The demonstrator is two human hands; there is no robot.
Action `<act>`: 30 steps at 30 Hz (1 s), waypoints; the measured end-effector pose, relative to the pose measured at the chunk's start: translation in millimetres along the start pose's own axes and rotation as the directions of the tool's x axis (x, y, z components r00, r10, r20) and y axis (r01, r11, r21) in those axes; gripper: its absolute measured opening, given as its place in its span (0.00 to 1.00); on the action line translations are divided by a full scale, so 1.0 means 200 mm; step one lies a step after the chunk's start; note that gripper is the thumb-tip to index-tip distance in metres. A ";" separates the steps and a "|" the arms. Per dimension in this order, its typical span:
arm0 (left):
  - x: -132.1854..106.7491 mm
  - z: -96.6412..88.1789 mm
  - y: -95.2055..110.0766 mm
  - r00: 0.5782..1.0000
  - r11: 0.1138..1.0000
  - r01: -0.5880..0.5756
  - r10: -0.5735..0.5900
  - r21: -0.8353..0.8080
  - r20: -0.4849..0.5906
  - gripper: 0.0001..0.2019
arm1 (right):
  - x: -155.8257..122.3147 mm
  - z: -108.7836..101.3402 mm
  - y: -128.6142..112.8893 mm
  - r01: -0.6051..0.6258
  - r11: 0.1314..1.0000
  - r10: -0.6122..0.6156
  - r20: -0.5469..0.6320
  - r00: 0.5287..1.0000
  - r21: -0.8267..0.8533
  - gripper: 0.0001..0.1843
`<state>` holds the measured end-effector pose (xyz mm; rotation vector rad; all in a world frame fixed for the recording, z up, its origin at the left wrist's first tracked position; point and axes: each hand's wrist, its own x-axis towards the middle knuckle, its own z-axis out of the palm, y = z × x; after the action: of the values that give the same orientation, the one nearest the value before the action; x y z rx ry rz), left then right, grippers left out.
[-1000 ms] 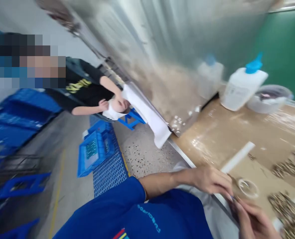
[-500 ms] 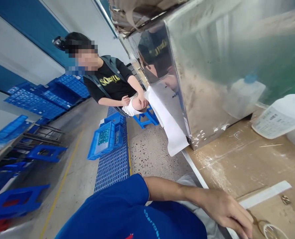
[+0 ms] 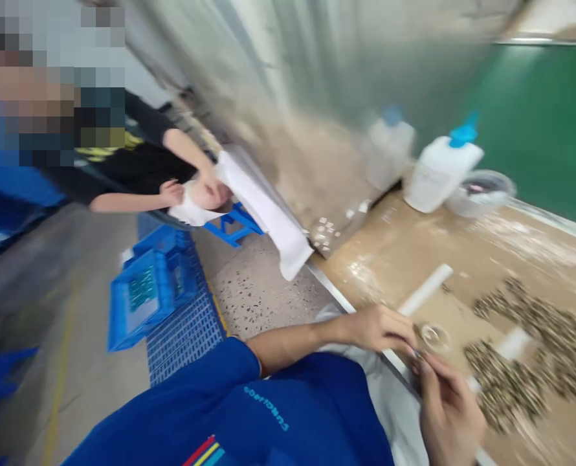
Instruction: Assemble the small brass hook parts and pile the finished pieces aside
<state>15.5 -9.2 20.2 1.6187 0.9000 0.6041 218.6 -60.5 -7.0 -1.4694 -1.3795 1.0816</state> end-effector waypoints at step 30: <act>-0.12 -0.15 0.13 1.000 0.985 -0.011 0.006 0.169 0.026 0.14 | 0.04 0.01 -0.18 -0.114 0.982 0.109 0.044 0.993 0.149 0.17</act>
<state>-15.1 -12.5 55.3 1.7793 0.9474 0.5234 206.1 -51.2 26.1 -1.4360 -1.2228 1.2610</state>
